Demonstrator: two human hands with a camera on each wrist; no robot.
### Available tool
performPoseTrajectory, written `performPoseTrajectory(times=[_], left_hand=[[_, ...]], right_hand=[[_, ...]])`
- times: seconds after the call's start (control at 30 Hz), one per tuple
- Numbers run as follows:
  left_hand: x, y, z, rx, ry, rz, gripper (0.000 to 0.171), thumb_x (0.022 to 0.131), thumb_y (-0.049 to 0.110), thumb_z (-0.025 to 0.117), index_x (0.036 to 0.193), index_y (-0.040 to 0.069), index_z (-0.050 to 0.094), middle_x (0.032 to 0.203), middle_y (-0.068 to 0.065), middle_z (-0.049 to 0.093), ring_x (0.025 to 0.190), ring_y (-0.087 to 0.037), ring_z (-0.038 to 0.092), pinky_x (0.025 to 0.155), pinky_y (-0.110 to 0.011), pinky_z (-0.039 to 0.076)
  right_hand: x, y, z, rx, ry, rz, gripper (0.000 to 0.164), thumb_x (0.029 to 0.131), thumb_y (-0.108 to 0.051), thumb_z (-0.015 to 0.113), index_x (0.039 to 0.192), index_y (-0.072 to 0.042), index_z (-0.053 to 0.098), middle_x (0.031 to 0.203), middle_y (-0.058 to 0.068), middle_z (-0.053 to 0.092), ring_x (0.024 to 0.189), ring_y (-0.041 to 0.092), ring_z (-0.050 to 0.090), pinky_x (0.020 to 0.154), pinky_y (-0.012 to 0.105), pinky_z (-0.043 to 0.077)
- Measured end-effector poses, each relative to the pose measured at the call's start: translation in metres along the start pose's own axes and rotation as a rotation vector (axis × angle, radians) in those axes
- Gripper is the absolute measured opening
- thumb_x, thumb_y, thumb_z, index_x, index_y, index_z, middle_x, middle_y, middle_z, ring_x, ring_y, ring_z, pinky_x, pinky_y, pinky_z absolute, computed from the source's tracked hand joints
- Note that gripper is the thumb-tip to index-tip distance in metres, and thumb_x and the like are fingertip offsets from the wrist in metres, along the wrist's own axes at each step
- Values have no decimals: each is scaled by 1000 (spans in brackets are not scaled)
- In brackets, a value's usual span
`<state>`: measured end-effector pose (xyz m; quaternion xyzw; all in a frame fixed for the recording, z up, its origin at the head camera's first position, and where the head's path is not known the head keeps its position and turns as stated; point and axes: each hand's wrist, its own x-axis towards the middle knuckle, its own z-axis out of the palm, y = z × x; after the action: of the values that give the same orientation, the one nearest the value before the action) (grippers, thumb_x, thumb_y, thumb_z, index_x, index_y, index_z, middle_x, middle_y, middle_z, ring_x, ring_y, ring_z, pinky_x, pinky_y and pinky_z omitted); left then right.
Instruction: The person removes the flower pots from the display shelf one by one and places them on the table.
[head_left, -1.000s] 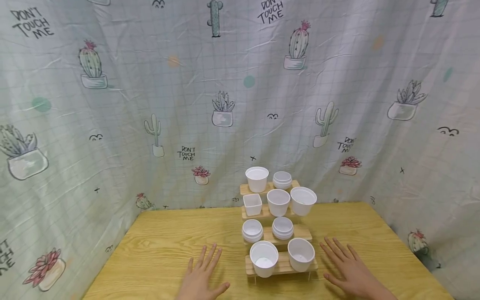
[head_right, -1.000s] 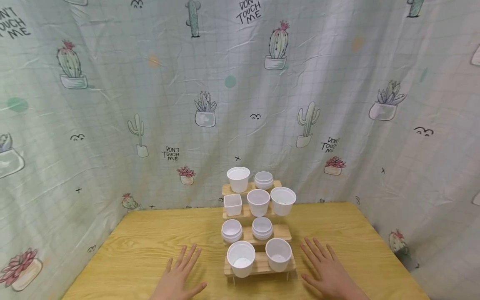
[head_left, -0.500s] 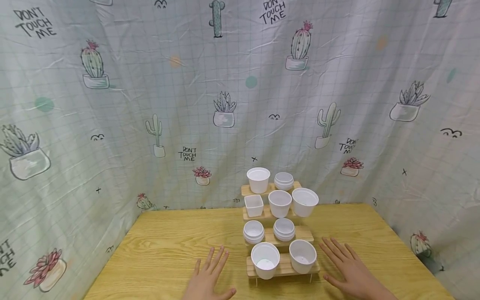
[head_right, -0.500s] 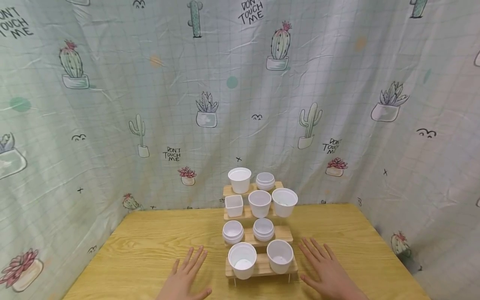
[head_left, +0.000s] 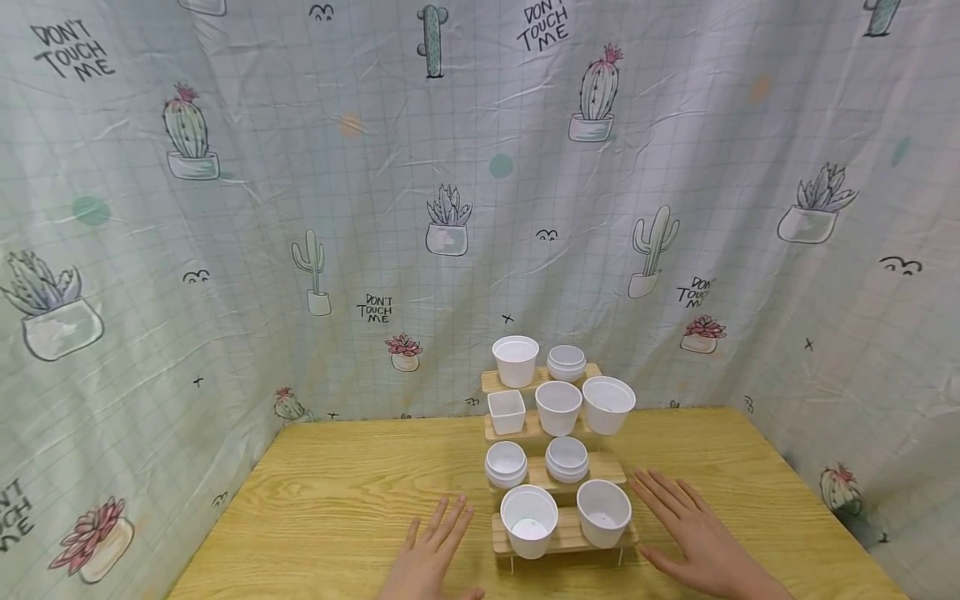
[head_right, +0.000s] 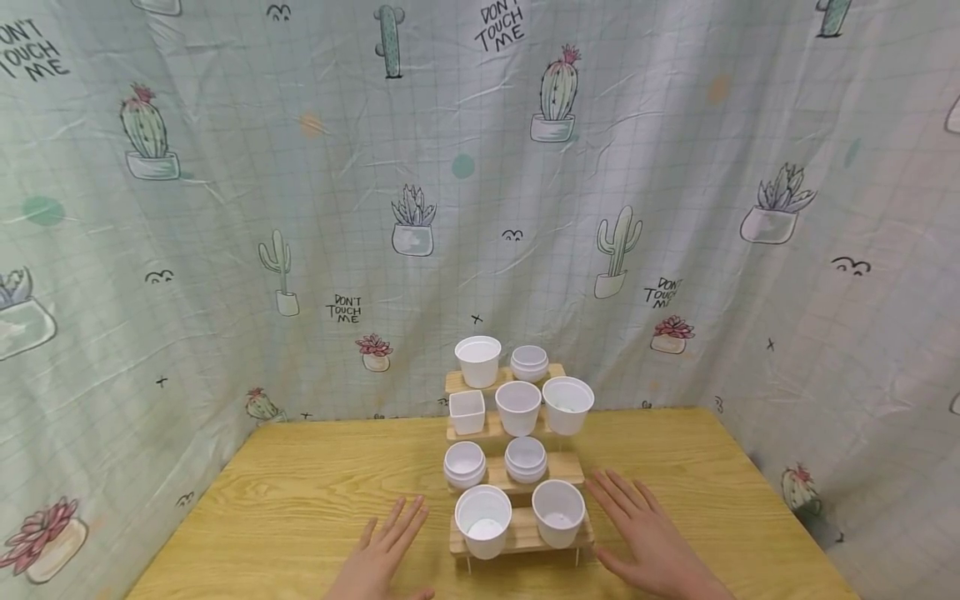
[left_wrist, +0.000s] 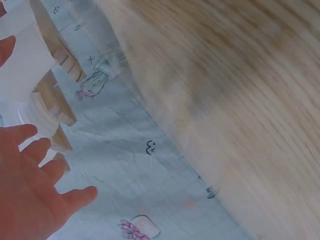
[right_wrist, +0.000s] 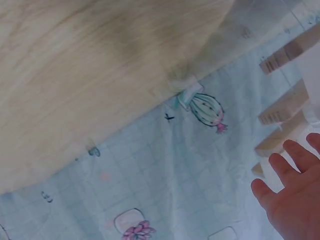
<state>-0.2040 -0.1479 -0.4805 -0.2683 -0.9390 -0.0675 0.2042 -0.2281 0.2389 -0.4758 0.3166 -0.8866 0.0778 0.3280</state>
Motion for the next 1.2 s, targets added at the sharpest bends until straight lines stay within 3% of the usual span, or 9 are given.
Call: performPoseTrajectory(times=[0.33, 0.5, 0.63, 1.0, 1.2], left_hand=[[9, 9, -4, 40, 113, 104, 92, 65, 62, 64, 135, 10, 37, 140, -5, 39, 124, -30, 41, 86, -53, 44], [15, 12, -1, 34, 154, 148, 93, 60, 57, 71, 133, 8, 40, 137, -7, 44, 123, -31, 42, 87, -51, 45], [19, 12, 2, 40, 147, 168, 92, 60, 54, 72, 132, 7, 41, 135, -6, 46, 124, -32, 41, 89, -51, 45], [28, 12, 14, 45, 92, 139, 80, 70, 49, 66, 133, 8, 40, 137, -7, 42, 126, -35, 37, 91, -54, 42], [31, 12, 21, 89, 141, 124, 77, 69, 49, 67, 131, 10, 43, 136, -5, 43, 125, -34, 38, 90, -51, 44]], right_hand=[[17, -9, -11, 47, 7, -44, 77, 69, -38, 71, 133, -8, 40, 139, 3, 39, 135, 7, 19, 112, 17, -4], [25, -16, -14, 62, 17, -57, 78, 67, -37, 72, 133, -9, 41, 135, 7, 44, 127, 18, 35, 112, 17, -4], [28, -21, -13, 73, 23, -47, 80, 65, -36, 74, 133, -11, 42, 133, 7, 47, 119, 25, 42, 112, 16, -6], [32, -29, -4, 91, 6, -84, 77, 68, -41, 71, 133, -13, 42, 134, 8, 45, 120, 26, 42, 112, 17, -5], [32, -30, 1, 76, -3, -62, 77, 68, -45, 70, 133, -16, 42, 134, 5, 46, 118, 26, 45, 106, 27, 10]])
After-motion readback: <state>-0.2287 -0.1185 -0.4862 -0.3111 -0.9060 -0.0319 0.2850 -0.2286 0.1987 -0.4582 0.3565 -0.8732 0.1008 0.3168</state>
